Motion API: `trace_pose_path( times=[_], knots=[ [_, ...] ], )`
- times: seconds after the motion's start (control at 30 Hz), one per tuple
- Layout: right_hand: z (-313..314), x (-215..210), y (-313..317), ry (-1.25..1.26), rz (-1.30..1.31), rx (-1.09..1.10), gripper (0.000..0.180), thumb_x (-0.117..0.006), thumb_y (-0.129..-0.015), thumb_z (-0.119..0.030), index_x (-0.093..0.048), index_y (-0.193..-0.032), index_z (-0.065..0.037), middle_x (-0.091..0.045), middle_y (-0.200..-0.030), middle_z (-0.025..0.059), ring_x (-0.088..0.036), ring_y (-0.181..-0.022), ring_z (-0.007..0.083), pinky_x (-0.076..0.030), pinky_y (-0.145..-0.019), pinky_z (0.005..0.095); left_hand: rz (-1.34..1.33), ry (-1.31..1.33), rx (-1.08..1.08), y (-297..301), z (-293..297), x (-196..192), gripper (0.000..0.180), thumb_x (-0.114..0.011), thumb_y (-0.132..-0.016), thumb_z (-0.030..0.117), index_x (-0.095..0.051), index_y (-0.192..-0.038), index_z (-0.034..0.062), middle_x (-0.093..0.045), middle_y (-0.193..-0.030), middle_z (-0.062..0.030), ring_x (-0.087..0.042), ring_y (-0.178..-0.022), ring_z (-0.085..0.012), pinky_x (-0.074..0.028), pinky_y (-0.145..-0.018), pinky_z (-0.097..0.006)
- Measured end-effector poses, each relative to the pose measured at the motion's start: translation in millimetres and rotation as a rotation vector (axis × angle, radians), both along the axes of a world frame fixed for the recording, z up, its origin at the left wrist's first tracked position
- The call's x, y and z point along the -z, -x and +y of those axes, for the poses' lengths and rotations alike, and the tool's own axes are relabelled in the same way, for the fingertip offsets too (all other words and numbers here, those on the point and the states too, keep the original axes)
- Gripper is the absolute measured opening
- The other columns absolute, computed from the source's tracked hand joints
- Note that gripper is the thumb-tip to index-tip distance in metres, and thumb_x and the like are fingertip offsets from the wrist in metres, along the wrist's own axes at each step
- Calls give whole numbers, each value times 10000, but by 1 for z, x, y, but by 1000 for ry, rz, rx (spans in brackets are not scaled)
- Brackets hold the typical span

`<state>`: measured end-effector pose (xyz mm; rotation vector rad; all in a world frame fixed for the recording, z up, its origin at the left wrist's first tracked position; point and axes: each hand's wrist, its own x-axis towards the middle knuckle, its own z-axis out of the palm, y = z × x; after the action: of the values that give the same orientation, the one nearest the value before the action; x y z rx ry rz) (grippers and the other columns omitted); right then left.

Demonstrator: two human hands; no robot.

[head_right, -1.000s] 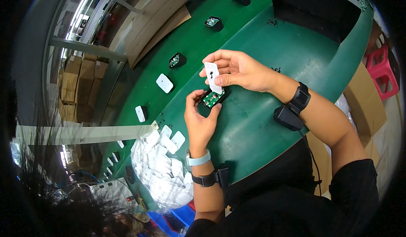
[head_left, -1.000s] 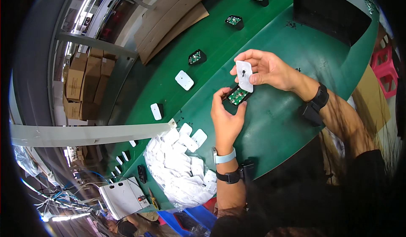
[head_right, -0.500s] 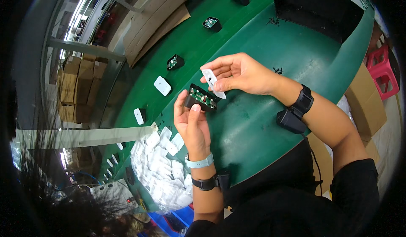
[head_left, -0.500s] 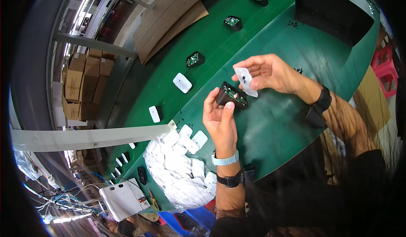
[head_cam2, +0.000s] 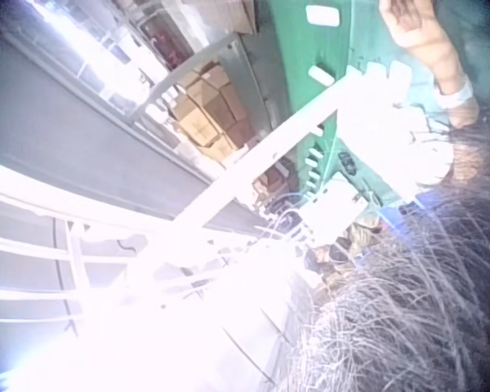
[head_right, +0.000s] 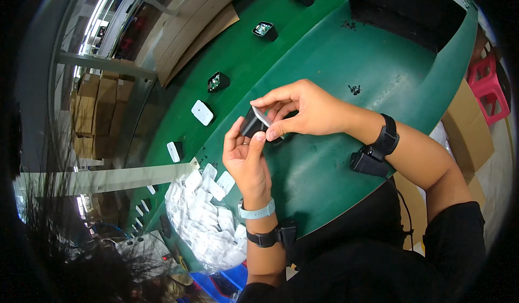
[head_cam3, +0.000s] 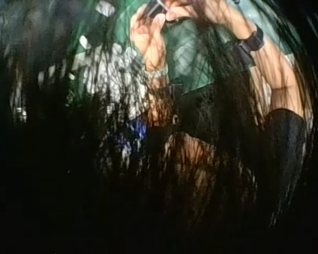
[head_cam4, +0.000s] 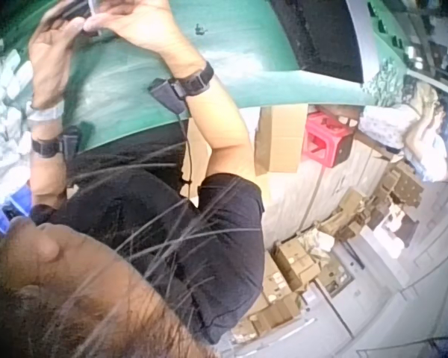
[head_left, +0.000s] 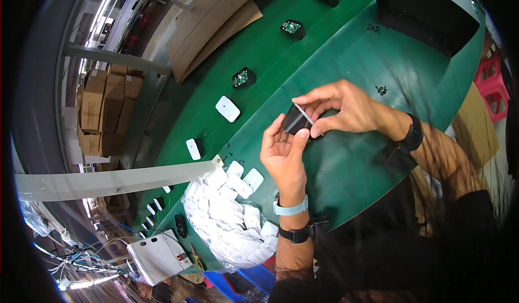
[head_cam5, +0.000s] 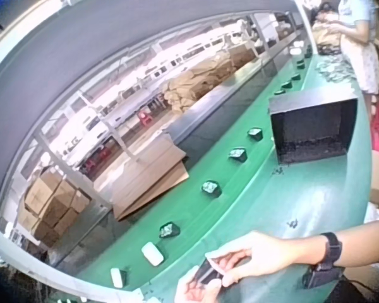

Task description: The person repeatedly picks up small white plastic cases and green circuit boards from a green workbench. They insert the circuit boards into the cases, close the lids, and place the assembled units on the table. The process is repeated for multiple units throughout the clip.

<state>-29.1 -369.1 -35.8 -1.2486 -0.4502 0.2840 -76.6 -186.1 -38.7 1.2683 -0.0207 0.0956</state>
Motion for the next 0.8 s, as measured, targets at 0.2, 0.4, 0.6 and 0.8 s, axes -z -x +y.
trace_pose_path(
  times=[0.2, 0.4, 0.6, 0.8],
  knots=[
    [0, 1, -1, 79, -170, 99, 481, -851, -745, -22, -691, -1197, 28, -717, -1036, 103, -672, -894, 139, -578, -818, 298, -73, -28, 14, -1, -1, 7, 437, -680, -890, -63, -525, -1298, -62, -630, -1207, -171, -626, -1107, -208, -510, -973, -336],
    [2, 4, 0, 206, -479, 291, 436, -872, -721, -128, -735, -1118, -11, -735, -1008, 121, -683, -848, 192, -555, -772, 318, -32, -8, 11, -1, -4, 11, 433, -637, -932, -47, -504, -1344, -57, -603, -1274, -179, -617, -1148, -237, -503, -1002, -371],
    [2, 12, -5, 383, -679, 368, 326, -798, -802, -94, -729, -1113, -21, -727, -1031, 126, -674, -848, 221, -554, -760, 316, 58, 167, -5, -3, -11, 10, 494, -565, -988, -8, -381, -1446, -28, -574, -1320, -201, -605, -1181, -257, -493, -1046, -409],
    [3, -5, -1, 229, -138, 223, 482, -745, -844, -50, -605, -1305, -52, -683, -1071, 147, -659, -889, 190, -580, -754, 306, 164, 303, 72, -6, -6, 10, 495, -554, -1007, 29, -374, -1462, -43, -534, -1378, -213, -568, -1243, -269, -483, -1057, -420]
  ],
)
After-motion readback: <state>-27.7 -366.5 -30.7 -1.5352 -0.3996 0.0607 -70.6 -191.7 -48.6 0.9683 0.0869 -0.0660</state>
